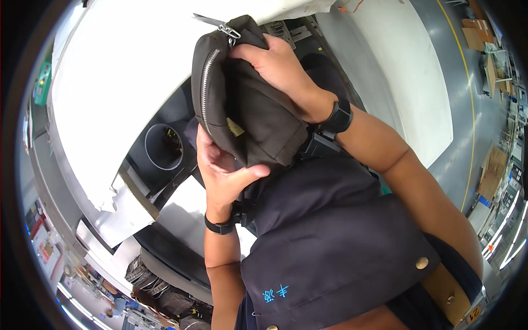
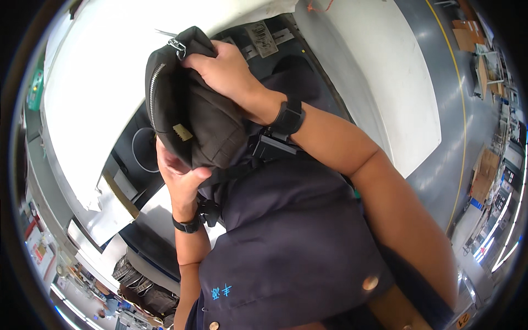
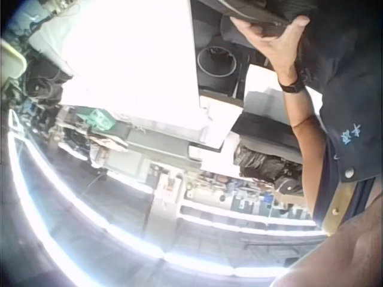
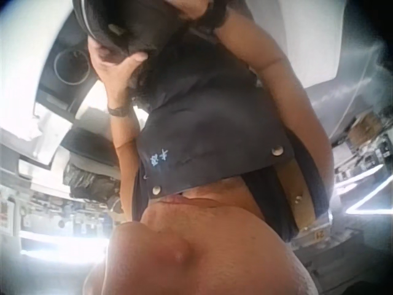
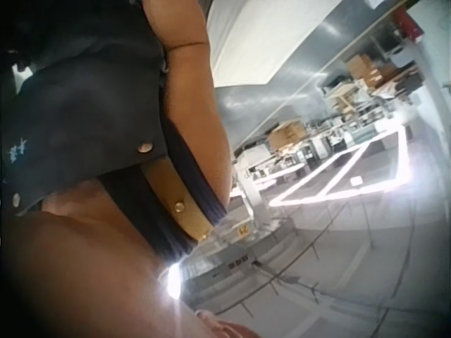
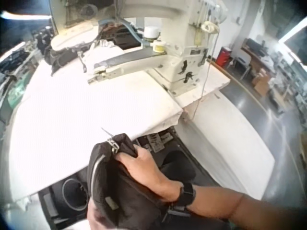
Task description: Repairing or sewing a small camouflage pouch using a sewing machine.
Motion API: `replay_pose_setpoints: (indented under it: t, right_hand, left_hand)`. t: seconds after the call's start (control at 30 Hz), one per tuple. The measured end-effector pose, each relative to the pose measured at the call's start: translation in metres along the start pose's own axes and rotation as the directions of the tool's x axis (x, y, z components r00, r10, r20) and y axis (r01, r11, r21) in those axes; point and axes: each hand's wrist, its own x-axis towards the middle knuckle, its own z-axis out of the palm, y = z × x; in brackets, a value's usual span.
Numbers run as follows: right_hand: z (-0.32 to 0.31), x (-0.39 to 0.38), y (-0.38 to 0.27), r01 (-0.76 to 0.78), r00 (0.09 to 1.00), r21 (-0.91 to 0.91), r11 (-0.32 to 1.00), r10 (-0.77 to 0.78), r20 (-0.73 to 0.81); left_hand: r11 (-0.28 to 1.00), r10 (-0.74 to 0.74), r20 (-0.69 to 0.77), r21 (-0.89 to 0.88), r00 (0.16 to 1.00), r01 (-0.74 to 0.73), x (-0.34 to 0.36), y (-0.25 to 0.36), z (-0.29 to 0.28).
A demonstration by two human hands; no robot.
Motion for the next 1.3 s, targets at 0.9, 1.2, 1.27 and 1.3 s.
replay_pose_setpoints:
  t: [0.9, 1.2, 1.27, 1.3]
  right_hand:
    - [0.023, -0.005, -0.014, 0.625, 0.743, -0.399, 0.671, -0.668, 0.040]
    - [0.025, -0.013, -0.007, 0.733, 0.643, -0.478, 0.484, -0.723, 0.253]
    - [0.027, -0.019, -0.007, 0.737, 0.645, -0.469, 0.487, -0.715, 0.271]
    - [0.029, -0.023, -0.007, 0.740, 0.643, -0.464, 0.487, -0.714, 0.276]
  left_hand:
    - [0.979, 0.028, -0.224, -0.192, 0.974, -0.073, 0.042, 0.010, 0.007]
    - [0.998, 0.062, -0.442, 0.023, 0.895, -0.058, 0.053, 0.035, 0.027]
    - [0.996, 0.079, -0.462, 0.083, 0.883, -0.046, 0.061, 0.033, 0.020]
    - [0.988, 0.136, -0.434, 0.123, 0.890, -0.091, 0.064, 0.030, 0.013]
